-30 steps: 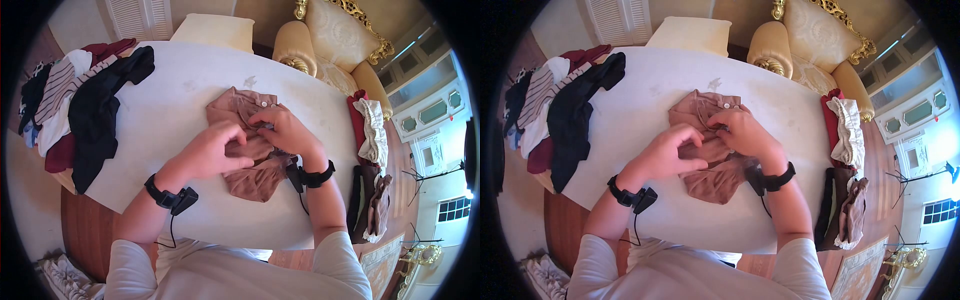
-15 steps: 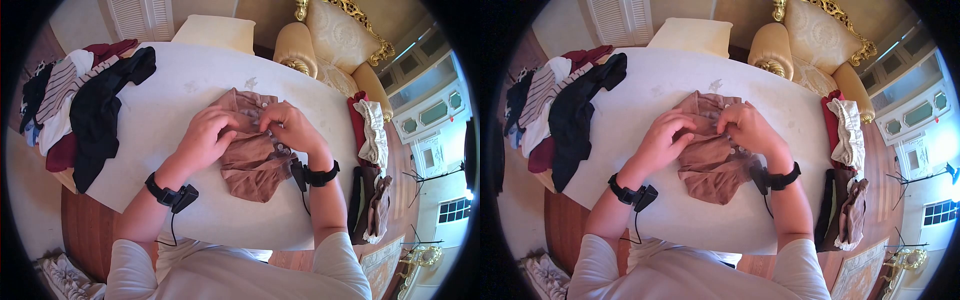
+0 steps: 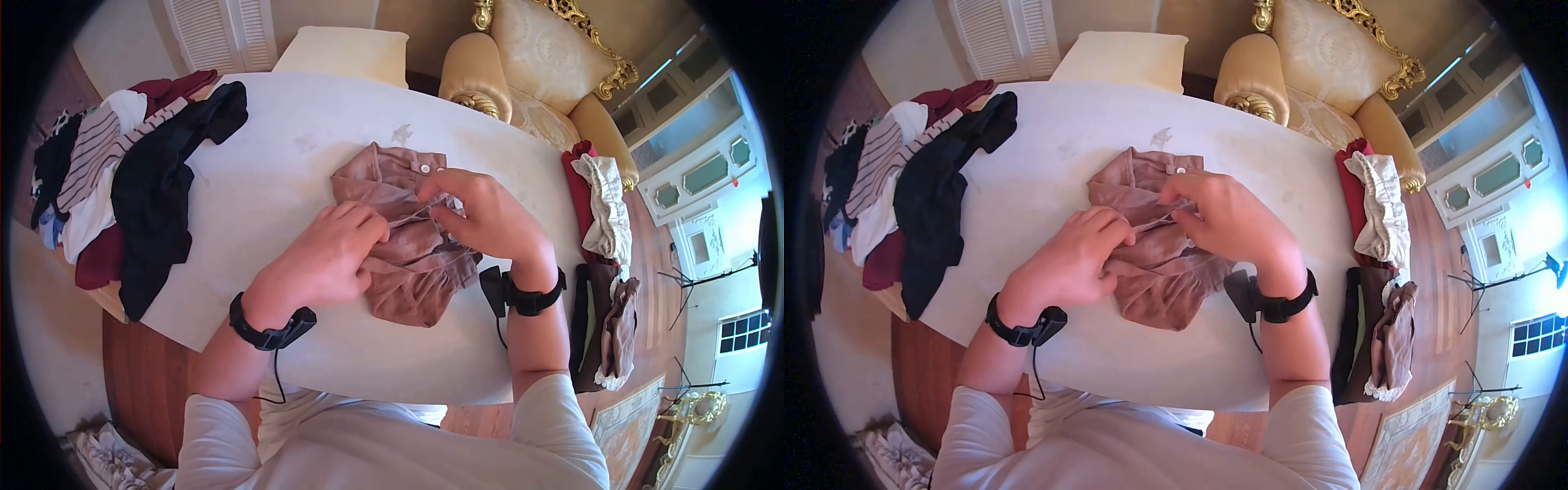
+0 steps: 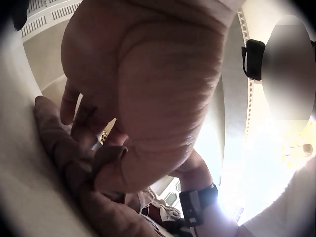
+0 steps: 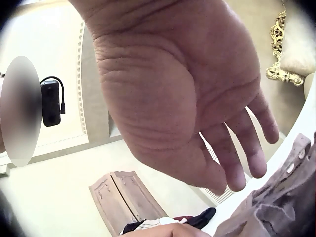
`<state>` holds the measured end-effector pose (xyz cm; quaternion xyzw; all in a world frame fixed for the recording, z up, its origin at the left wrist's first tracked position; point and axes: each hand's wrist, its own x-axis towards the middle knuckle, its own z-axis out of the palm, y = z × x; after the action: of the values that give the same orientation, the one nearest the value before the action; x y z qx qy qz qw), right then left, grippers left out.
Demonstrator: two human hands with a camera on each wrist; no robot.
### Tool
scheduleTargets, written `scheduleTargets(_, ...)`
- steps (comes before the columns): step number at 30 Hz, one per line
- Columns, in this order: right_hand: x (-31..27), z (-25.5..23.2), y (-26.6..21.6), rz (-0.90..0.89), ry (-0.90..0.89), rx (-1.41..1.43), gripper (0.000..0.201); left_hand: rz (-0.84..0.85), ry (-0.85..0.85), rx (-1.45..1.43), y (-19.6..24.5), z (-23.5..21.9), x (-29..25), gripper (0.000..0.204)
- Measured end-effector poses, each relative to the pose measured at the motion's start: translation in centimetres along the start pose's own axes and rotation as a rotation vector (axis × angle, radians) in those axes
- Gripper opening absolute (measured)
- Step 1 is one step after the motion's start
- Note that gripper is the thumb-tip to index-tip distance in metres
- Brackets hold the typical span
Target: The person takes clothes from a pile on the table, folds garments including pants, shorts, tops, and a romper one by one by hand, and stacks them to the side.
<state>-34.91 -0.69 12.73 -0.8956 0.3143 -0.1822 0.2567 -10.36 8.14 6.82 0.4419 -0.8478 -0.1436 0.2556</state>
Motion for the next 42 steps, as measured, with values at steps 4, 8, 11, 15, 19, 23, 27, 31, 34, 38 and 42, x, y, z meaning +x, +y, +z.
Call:
scheduleTargets(4,-0.1,-0.2,-0.1,0.005,-0.019,-0.024,0.02,-0.056,0.006,-0.102,-0.1,-0.7,0.7,0.025)
scheduleTargets(8,-0.1,-0.2,0.1,-0.009,0.002,-0.031,0.02,-0.205,0.178,-0.423,0.4,-0.1,1.2,0.012)
scheduleTargets(11,-0.3,0.0,-0.4,-0.001,0.039,-0.052,0.019,-0.2,0.37,-0.462,-0.2,0.1,1.5,0.009)
scheduleTargets(15,-0.4,0.2,-2.0,-0.038,0.032,-0.039,0.018,-0.218,0.362,-0.186,-0.6,0.2,1.3,0.016)
scheduleTargets(19,-0.9,1.1,-3.0,-0.106,-0.162,-0.044,0.019,-0.154,0.168,-0.089,-0.9,0.3,0.9,0.019)
scheduleTargets(23,-1.4,2.7,-2.8,-0.076,-0.303,-0.147,0.02,-0.137,0.086,-0.027,-0.9,0.6,0.6,0.018)
scheduleTargets(27,-1.0,4.3,-0.8,0.039,-0.376,-0.19,0.02,-0.06,0.075,0.022,-1.2,0.9,0.3,0.022)
scheduleTargets(31,-0.2,4.7,0.1,0.076,-0.386,-0.166,0.019,0.07,0.169,0.018,-0.6,0.4,0.5,0.027)
scheduleTargets(34,0.0,4.4,0.5,0.07,-0.342,-0.064,0.018,0.069,-0.018,-0.032,-0.2,0.3,-0.2,0.035)
scheduleTargets(38,0.3,3.6,1.2,0.027,-0.348,0.02,0.018,0.052,-0.023,-0.046,-0.1,0.6,-0.7,0.042)
scheduleTargets(42,0.1,0.3,0.6,0.06,-0.21,0.08,0.017,0.032,-0.051,-0.072,-0.3,0.7,-0.6,0.037)
